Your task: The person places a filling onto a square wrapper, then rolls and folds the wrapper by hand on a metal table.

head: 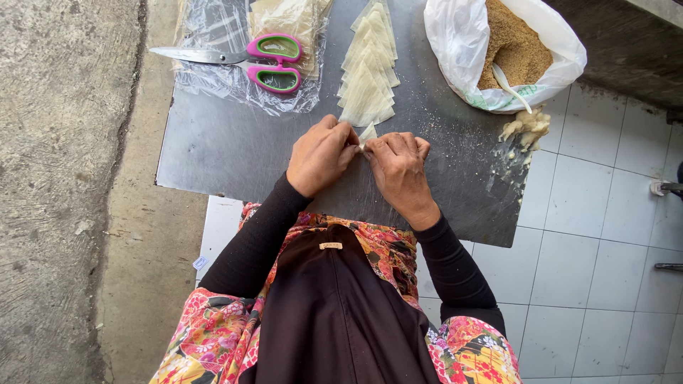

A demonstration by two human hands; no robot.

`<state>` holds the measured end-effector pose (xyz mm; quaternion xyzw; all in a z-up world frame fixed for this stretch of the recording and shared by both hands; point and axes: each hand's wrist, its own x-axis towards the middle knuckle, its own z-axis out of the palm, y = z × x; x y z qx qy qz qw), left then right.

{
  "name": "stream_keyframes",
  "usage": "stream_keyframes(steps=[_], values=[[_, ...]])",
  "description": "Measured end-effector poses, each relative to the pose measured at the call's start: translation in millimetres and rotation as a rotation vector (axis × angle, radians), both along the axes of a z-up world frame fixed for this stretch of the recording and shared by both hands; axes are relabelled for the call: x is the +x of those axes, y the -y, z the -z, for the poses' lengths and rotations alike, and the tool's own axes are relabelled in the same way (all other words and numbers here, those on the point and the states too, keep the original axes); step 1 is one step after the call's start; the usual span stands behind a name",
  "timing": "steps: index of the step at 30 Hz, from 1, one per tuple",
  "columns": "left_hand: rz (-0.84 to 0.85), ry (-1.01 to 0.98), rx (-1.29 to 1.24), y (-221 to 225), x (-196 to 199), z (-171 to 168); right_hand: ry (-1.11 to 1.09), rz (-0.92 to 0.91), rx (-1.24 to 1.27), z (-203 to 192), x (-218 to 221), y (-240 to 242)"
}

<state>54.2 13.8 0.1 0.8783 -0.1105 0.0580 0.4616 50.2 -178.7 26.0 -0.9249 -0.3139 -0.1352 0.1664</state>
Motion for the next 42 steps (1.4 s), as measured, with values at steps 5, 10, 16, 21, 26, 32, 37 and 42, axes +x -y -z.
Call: stream_keyframes(steps=[5,10,16,21,26,32,37,42], values=[[-0.057,0.100,0.012,1.5,-5.1,-4.2,0.030,0.045,-0.004,5.1,3.7,-2.2],[-0.010,0.214,0.077,-2.2,-7.3,-0.3,0.057,0.053,-0.024,8.4,0.2,-2.8],[-0.066,0.190,0.116,5.7,-4.9,3.6,0.149,0.039,-0.030,3.3,-0.8,-0.8],[-0.141,0.144,0.065,12.7,-5.5,-0.7,0.260,0.056,-0.155,0.4,-3.6,-3.6],[-0.122,0.237,0.047,9.4,-6.4,-3.0,0.317,0.077,-0.226,0.0,-5.0,-5.8],[-0.087,0.275,0.126,10.6,-4.9,2.3,0.261,0.098,-0.205,1.1,-3.2,-5.6],[-0.006,0.298,0.150,4.3,-21.2,4.4,0.199,0.087,-0.218,-7.4,-27.9,-4.7],[-0.027,0.288,0.106,6.3,-28.8,3.2,0.278,0.114,-0.465,-3.6,-43.2,-2.9]])
